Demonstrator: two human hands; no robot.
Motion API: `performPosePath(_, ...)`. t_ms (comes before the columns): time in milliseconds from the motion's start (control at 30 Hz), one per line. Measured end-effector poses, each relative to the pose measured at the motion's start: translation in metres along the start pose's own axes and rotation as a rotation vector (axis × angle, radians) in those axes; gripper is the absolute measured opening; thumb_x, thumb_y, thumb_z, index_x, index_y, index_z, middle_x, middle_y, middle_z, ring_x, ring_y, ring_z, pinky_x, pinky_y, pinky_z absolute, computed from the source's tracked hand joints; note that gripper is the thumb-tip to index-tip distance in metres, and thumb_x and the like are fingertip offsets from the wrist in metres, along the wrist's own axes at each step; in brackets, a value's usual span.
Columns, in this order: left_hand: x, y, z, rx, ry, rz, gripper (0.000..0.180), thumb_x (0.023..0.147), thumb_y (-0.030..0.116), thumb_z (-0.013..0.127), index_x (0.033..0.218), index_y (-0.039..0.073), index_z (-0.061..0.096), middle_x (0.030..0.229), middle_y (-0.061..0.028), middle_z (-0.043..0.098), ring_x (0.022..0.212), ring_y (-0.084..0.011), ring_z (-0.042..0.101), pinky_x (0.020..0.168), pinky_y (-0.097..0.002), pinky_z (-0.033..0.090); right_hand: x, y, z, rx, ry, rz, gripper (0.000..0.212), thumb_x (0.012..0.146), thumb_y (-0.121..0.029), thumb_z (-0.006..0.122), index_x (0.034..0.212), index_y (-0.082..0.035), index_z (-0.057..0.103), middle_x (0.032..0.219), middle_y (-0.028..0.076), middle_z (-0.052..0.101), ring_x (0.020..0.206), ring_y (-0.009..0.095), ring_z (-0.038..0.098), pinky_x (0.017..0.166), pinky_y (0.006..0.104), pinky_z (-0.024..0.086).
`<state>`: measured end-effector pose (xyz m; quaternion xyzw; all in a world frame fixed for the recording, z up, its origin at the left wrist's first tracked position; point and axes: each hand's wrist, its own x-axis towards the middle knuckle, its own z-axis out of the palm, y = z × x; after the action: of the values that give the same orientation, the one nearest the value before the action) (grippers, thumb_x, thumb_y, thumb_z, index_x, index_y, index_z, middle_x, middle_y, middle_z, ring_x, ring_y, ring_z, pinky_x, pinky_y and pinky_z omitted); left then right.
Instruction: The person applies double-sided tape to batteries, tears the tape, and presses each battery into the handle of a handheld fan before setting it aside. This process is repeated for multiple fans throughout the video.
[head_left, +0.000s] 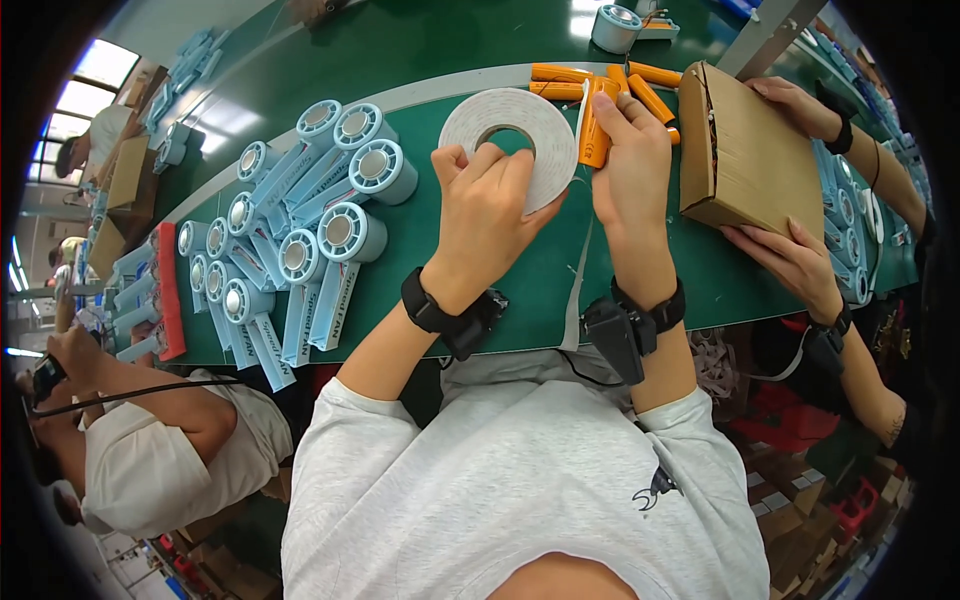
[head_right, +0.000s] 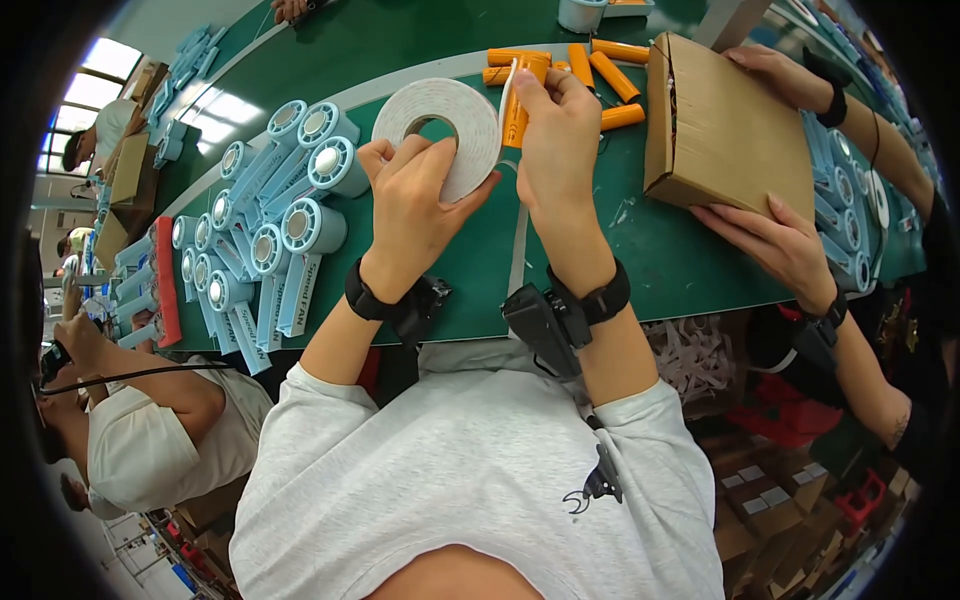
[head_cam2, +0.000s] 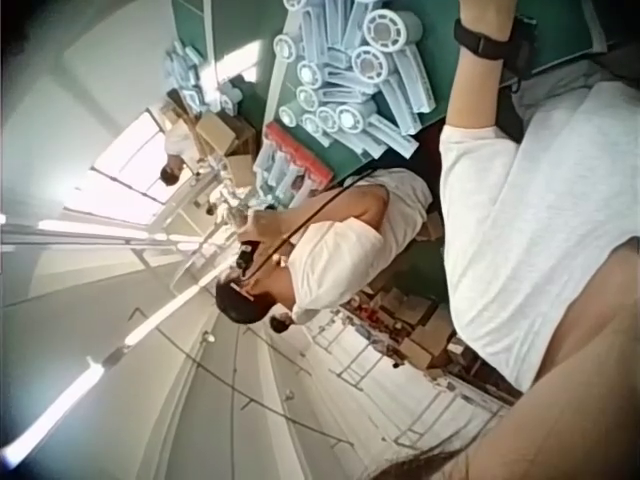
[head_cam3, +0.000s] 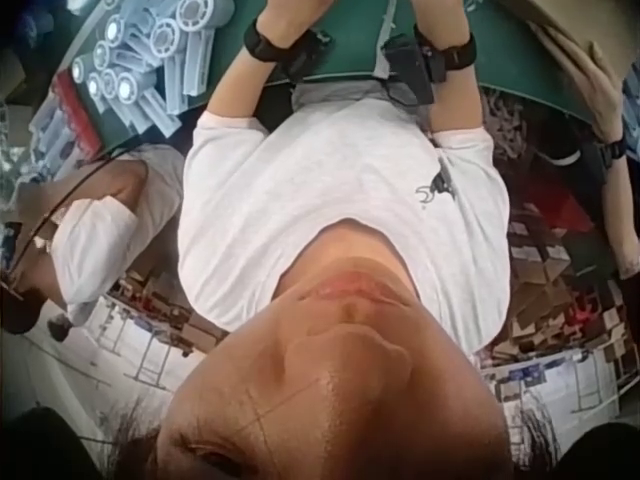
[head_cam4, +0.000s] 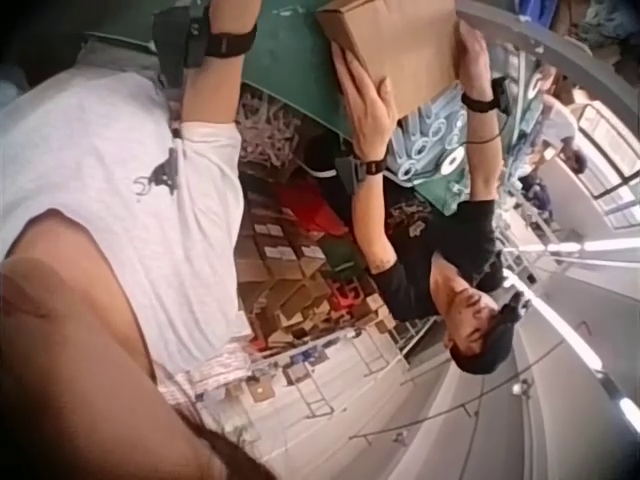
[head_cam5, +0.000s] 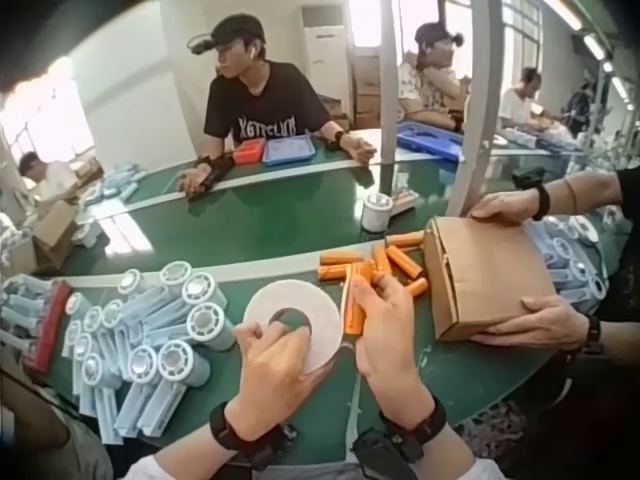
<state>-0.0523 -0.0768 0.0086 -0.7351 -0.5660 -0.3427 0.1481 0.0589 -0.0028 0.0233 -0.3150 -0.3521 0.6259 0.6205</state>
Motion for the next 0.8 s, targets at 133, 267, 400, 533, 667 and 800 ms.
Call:
performPosePath(133,0.002,-0.003,0.003,0.068,-0.013,0.009,0.034,0.061,0.028,0.075,0.076,0.005,0.055,0.062,-0.0035,0.052,0.066,-0.0175,0.050,0.076,-0.0343,0.031,0.007,0.012,0.004,0.065,0.136,-0.071,0.018,0.087,-0.008,0.052,0.097,0.007,0.052,0.088,0.007,0.055,0.074,0.011,0.054,0.067,0.0233,0.045)
performPosePath(267,-0.010,0.013,0.000,-0.089,-0.168,0.041,0.032,0.064,0.028,0.073,0.075,0.004,0.055,0.070,-0.0068,0.056,0.071,-0.0198,0.052,0.078,-0.0342,0.033,0.051,-0.006,-0.016,0.036,0.385,-0.367,0.018,0.086,-0.006,0.053,0.101,0.005,0.052,0.089,0.006,0.056,0.076,0.012,0.054,0.070,0.0257,0.045)
performPosePath(400,-0.022,0.011,0.020,-0.137,-0.167,0.116,0.025,0.068,0.017,0.068,0.083,0.000,0.057,0.088,-0.0112,0.057,0.086,-0.0239,0.053,0.085,-0.0375,0.034,0.060,-0.037,-0.024,-0.035,0.042,-0.433,0.021,0.084,-0.007,0.057,0.102,0.004,0.054,0.090,0.005,0.058,0.079,0.012,0.056,0.072,0.0236,0.046)
performPosePath(533,-0.004,-0.011,-0.009,-0.374,-0.424,0.014,0.034,0.070,0.004,0.062,0.103,-0.001,0.054,0.110,-0.0135,0.052,0.105,-0.0298,0.047,0.094,-0.0460,0.031,0.032,-0.039,-0.035,-0.343,-0.254,-0.421,0.026,0.081,-0.004,0.061,0.106,0.004,0.055,0.095,0.006,0.059,0.083,0.011,0.057,0.075,0.0221,0.046)
performPosePath(667,-0.006,-0.042,-0.090,0.453,-0.374,0.058,0.054,0.064,-0.009,0.056,0.116,0.010,0.052,0.124,-0.0122,0.047,0.117,-0.0336,0.040,0.095,-0.0434,0.035,0.007,-0.048,-0.053,-0.411,-0.343,-0.394,0.032,0.078,0.000,0.063,0.109,0.004,0.056,0.100,0.008,0.059,0.089,0.011,0.056,0.078,0.0229,0.045)
performPosePath(800,-0.026,-0.077,-0.129,0.274,-0.674,-0.295,0.056,0.064,-0.003,0.063,0.117,0.011,0.052,0.120,-0.0110,0.047,0.111,-0.0303,0.044,0.092,-0.0353,0.038,-0.008,-0.059,-0.069,-0.333,-0.456,-0.392,0.038,0.075,0.003,0.064,0.112,0.003,0.054,0.109,0.009,0.057,0.098,0.014,0.053,0.085,0.0250,0.041)
